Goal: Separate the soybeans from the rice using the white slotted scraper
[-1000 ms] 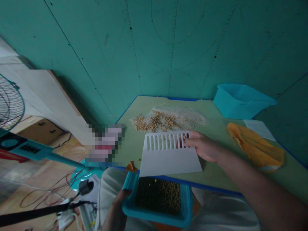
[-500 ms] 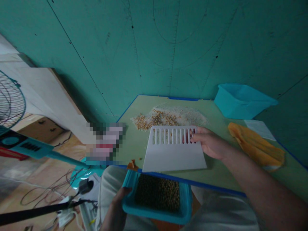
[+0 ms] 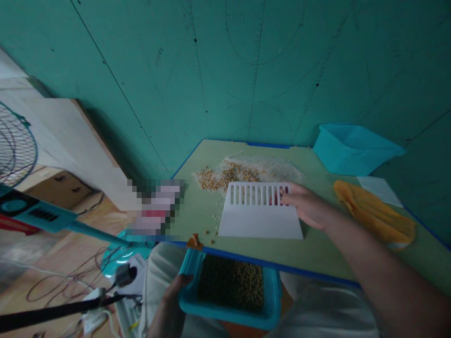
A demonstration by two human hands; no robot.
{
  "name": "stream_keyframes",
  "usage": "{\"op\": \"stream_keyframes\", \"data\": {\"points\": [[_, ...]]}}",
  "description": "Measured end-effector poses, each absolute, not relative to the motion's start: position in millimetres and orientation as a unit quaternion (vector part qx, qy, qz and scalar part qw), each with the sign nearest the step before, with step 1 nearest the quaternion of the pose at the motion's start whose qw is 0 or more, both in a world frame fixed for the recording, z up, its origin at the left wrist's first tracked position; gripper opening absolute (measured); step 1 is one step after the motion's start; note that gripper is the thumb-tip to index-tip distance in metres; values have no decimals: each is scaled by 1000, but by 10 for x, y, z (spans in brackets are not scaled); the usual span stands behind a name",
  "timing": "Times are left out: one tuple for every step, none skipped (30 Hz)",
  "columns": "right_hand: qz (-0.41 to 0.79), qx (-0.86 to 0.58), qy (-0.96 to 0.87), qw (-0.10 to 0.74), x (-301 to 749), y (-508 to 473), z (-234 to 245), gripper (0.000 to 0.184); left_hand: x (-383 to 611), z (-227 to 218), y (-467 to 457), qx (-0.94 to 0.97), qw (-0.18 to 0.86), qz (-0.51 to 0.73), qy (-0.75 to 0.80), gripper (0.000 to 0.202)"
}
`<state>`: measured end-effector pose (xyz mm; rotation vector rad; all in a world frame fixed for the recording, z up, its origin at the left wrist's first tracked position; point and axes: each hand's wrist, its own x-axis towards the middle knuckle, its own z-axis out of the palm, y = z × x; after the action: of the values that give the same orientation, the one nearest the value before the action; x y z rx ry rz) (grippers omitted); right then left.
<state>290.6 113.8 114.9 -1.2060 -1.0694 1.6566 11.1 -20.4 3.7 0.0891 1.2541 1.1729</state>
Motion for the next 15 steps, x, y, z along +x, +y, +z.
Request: {"op": "stream_keyframes", "data": {"points": [[649, -482, -422, 409, 2923, 1149, 1152, 27, 110, 52, -200, 38, 654, 515, 553, 21], [642, -485, -422, 417, 2937, 1159, 1158, 26, 111, 70, -201, 40, 656, 513, 552, 21], [634, -488, -421, 427, 2946, 1166, 1165, 24, 111, 88, -206, 41, 656, 513, 552, 21], [627, -490, -420, 437, 2949, 1169, 1172, 23, 109, 99, -215, 42, 656, 514, 551, 22], [620, -492, -418, 446, 2942, 1168, 1178, 22, 102, 99, -227, 42, 657, 515, 549, 23], [617, -491, -416, 454, 2925, 1162, 1182, 22, 87, 83, -239, 40, 653, 520, 549, 26], [617, -488, -414, 458, 2899, 1154, 1182, 22, 60, 46, -246, 34, 654, 516, 551, 31], [621, -484, -414, 457, 2864, 1143, 1178, 22, 18, -11, -244, 30, 660, 504, 556, 36], [626, -479, -414, 455, 2823, 1130, 1170, 22, -37, -84, -230, 19, 650, 500, 573, 40], [631, -473, -415, 453, 2778, 1118, 1159, 23, -106, -168, -202, 14, 639, 498, 586, 41], [634, -467, -417, 454, 2734, 1107, 1146, 23, -183, -255, -161, 20, 629, 501, 594, 40], [635, -462, -420, 455, 2693, 1097, 1132, 23, -264, -337, -110, 34, 626, 504, 594, 39], [635, -458, -423, 457, 2659, 1090, 1117, 22, -342, -407, -55, 40, 624, 510, 591, 39], [635, -453, -425, 459, 2633, 1084, 1103, 23, -411, -464, -2, 44, 623, 517, 586, 40], [638, -448, -426, 459, 2615, 1081, 1089, 24, -466, -507, 41, 47, 621, 527, 578, 40]]}}
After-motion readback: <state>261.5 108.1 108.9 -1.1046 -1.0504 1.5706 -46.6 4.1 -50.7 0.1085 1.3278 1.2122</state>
